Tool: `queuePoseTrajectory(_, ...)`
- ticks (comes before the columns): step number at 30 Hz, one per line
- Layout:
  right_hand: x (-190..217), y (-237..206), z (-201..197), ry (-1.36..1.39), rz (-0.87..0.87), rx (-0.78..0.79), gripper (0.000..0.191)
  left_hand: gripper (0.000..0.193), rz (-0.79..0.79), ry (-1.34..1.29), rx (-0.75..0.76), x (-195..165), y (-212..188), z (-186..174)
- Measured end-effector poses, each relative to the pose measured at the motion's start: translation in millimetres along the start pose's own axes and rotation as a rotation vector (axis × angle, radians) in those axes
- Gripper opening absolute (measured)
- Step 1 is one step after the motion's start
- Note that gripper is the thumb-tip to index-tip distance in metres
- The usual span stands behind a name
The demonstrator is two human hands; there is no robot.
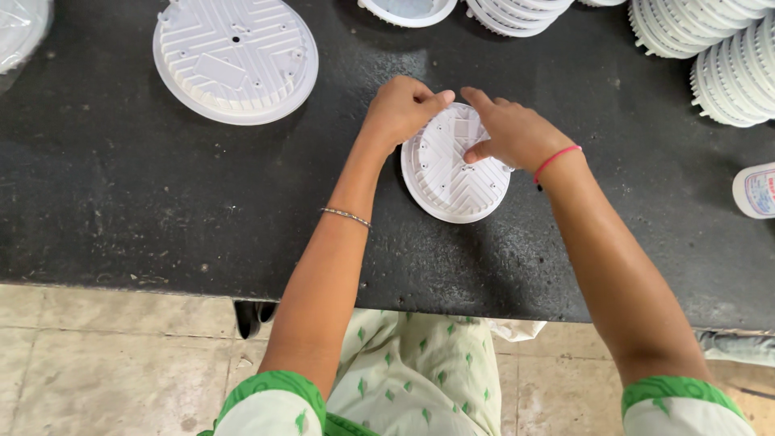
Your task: The person unwraps plastic wrap from white round plastic light fixture bases, places small black screws into holes on each base, and stacks the prepared bases with others on the work table.
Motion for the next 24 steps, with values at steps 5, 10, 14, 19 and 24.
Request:
queuePoseTrajectory(5, -3.8, -2.0, 4.5, -0.034, -0.079, -0.012, 0.097, 0.044, 0.008, 0.017, 0.001, -3.5, -2.8, -1.8)
queuePoseTrajectory(10, -1.5, -6.8, 8.3, -0.091, -0.053, -0.033, 0.097, 0.045, -0.012, 0.046, -0.007, -8.4, -5.6, -3.9)
queuePoseTrajectory(14, -2.1, -9.5, 7.8, -0.092, 0.035, -0.039, 0.097, 0.047, -0.045, 0.121, -0.006, -11.6, -5.1, -1.4)
queuePoseTrajectory(19, -8.8, -10.7, 1.6, 0.044, -0.023, -0.075, 0.096, 0.046, 0.010, 0.105, -0.031, -11.2, -11.6, -2.5)
queuePoseTrajectory(24, -23.1, -9.2, -7.9, 0.246, -0.096, -0.049, 0.085, 0.045, -0.038, 0.040, -0.004, -6.8, -8.6, -4.4)
Point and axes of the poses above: each hand's wrist, its own y-axis towards the middle knuckle, its own z-axis out of the palm, x = y × z, the point moved 5 cm from there along y, towards the middle knuckle, and after that the axes turned 12 degrees about y, right-handed, at the moved point
